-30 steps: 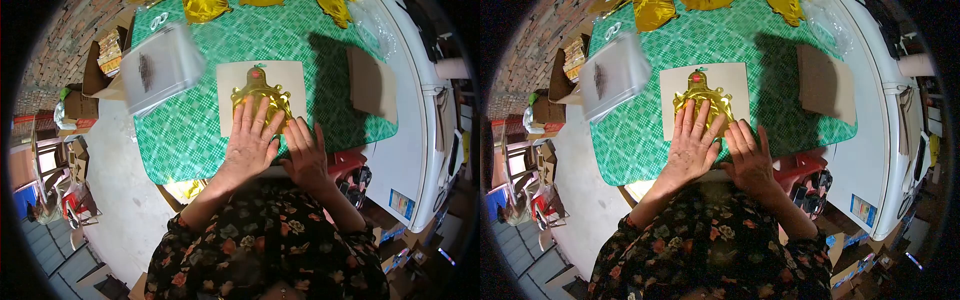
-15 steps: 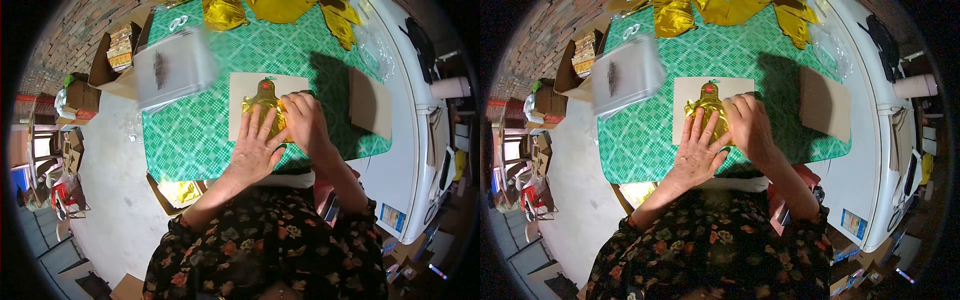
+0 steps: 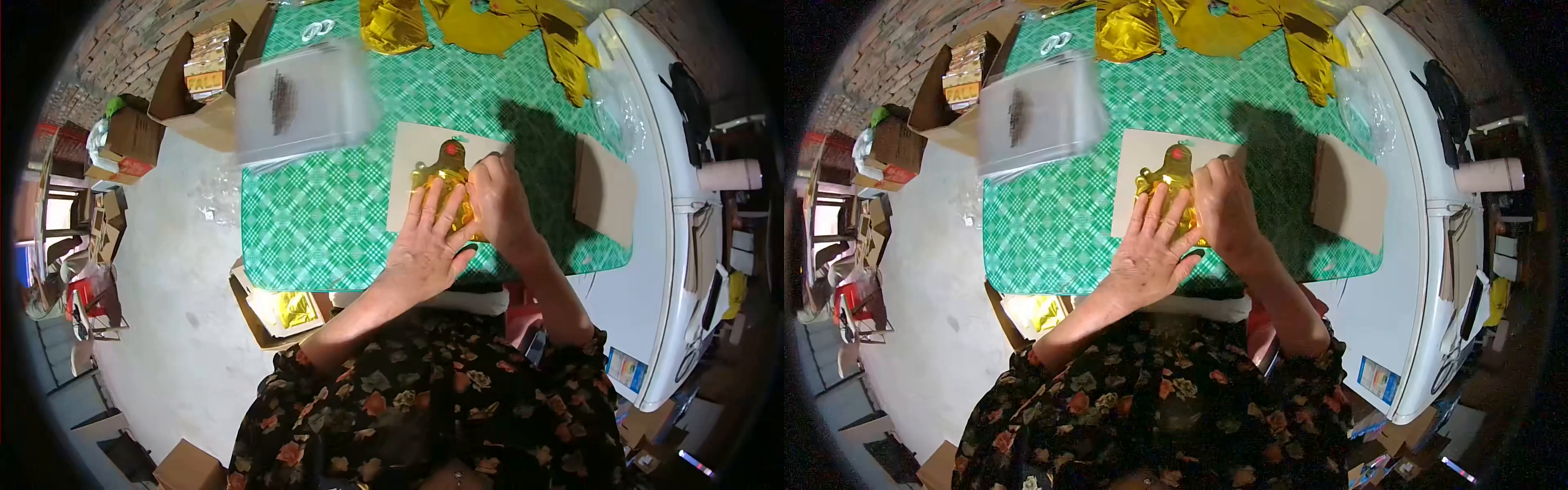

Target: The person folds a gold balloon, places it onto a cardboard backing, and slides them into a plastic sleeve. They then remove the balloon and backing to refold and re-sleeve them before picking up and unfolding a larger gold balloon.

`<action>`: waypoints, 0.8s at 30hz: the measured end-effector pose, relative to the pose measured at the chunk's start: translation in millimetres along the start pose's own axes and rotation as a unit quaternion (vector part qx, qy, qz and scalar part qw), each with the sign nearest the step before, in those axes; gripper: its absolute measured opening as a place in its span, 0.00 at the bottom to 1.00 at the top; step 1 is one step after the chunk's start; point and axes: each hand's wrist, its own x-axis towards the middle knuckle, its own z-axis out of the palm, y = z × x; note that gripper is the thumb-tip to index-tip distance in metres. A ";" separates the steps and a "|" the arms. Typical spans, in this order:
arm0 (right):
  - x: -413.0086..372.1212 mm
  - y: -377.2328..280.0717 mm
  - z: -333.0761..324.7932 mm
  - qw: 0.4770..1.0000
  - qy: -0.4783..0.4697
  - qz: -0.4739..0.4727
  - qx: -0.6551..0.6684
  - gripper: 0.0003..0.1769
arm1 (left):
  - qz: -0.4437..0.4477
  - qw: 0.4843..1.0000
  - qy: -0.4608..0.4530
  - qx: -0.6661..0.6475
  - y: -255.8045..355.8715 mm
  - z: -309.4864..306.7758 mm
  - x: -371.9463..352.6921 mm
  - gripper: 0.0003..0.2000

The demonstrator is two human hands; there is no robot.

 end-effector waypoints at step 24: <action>-9.9 0.1 3.5 0.993 -0.019 0.071 -0.088 0.18 | 0.011 0.998 0.052 -0.030 -2.2 9.2 -3.8 0.34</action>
